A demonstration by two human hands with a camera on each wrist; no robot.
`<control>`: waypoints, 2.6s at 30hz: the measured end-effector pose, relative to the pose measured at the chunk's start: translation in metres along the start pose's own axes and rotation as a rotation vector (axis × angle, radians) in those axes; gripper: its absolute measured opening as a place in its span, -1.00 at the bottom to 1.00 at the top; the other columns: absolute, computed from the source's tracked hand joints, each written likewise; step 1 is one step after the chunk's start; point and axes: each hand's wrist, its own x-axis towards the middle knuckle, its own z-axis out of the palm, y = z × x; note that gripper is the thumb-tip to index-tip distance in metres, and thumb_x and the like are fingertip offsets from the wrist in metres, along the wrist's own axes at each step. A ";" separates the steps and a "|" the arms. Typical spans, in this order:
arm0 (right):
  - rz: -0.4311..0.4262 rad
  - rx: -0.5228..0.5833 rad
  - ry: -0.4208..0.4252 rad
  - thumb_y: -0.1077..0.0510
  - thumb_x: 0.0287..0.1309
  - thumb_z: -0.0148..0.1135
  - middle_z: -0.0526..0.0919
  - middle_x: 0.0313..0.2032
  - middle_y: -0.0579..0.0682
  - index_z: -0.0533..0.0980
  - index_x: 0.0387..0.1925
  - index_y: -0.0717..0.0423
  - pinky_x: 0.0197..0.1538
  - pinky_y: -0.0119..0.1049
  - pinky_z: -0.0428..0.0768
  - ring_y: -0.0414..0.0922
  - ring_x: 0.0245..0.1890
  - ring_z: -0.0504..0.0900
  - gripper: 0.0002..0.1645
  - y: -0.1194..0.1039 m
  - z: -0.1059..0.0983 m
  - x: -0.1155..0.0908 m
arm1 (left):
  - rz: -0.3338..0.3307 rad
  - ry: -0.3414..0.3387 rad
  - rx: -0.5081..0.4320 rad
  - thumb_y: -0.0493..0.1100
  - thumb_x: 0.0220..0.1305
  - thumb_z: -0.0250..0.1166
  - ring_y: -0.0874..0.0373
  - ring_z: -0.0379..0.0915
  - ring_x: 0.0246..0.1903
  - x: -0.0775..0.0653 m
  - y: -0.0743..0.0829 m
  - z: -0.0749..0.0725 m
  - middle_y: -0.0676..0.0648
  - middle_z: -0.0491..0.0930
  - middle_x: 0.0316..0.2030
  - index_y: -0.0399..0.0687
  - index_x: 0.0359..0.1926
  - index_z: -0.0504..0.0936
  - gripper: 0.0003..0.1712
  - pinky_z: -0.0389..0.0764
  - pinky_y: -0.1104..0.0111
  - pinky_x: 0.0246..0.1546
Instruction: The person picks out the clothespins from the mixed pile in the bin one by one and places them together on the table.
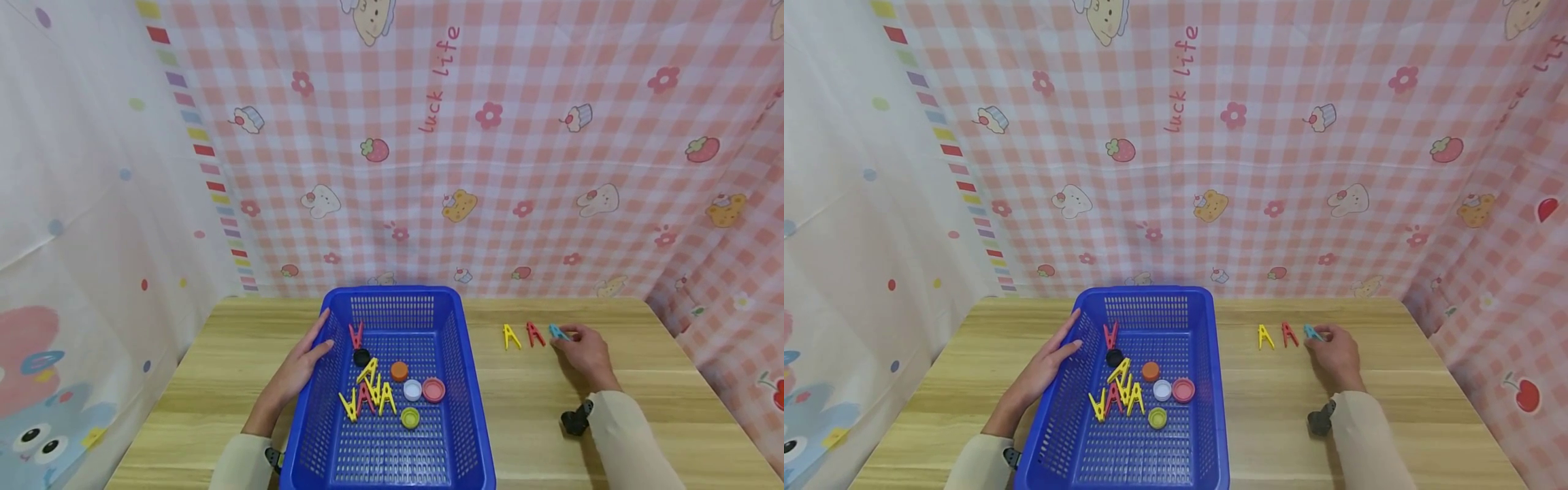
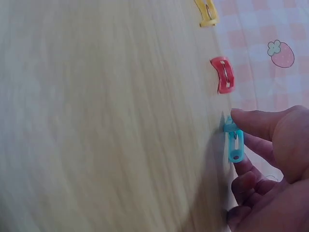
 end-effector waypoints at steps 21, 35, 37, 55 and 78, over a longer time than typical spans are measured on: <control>0.053 0.002 0.016 -0.13 0.33 0.19 0.52 0.03 0.35 0.43 0.20 0.28 -0.03 0.05 0.23 0.24 -0.01 0.48 -0.36 -0.005 0.007 -0.005 | 0.009 -0.002 -0.009 -0.05 0.56 -0.07 -0.24 0.00 0.47 0.000 0.000 0.000 -0.06 -0.13 0.57 0.40 0.57 -0.08 -0.32 0.21 -0.19 0.34; 0.059 0.074 -0.036 -0.18 0.39 0.05 0.39 0.15 0.42 0.28 0.32 0.37 -0.11 -0.06 0.51 0.22 0.03 0.45 -0.22 -0.008 -0.005 -0.011 | 0.011 0.006 -0.028 -0.04 0.55 -0.06 -0.21 0.01 0.47 0.000 0.002 0.000 -0.05 -0.11 0.57 0.40 0.57 -0.06 -0.32 0.18 -0.18 0.36; 0.067 0.075 -0.040 -0.17 0.41 0.00 0.38 0.13 0.42 0.24 0.34 0.39 -0.12 -0.08 0.51 0.22 0.01 0.44 -0.21 -0.009 -0.007 -0.010 | 0.011 0.007 -0.026 -0.05 0.55 -0.06 -0.22 0.01 0.46 0.000 0.002 0.000 -0.07 -0.11 0.57 0.38 0.57 -0.07 -0.32 0.18 -0.18 0.36; -0.146 0.012 -0.041 -0.15 0.39 0.08 0.44 0.08 0.34 0.28 0.34 0.27 -0.17 -0.09 0.50 0.18 -0.05 0.48 -0.28 -0.093 -0.013 -0.007 | 0.006 0.010 -0.024 -0.05 0.54 -0.04 -0.22 0.02 0.46 -0.002 0.001 0.000 -0.10 -0.10 0.57 0.33 0.58 -0.06 -0.30 0.19 -0.15 0.37; -0.381 0.055 -0.102 -0.01 0.32 0.23 0.57 -0.09 0.17 0.45 0.21 0.15 -0.24 -0.26 0.49 0.05 -0.19 0.58 -0.47 -0.228 0.012 -0.036 | 0.006 0.008 -0.029 -0.05 0.55 -0.06 -0.22 -0.01 0.47 -0.001 0.001 0.000 -0.08 -0.10 0.57 0.38 0.57 -0.07 -0.31 0.13 -0.19 0.37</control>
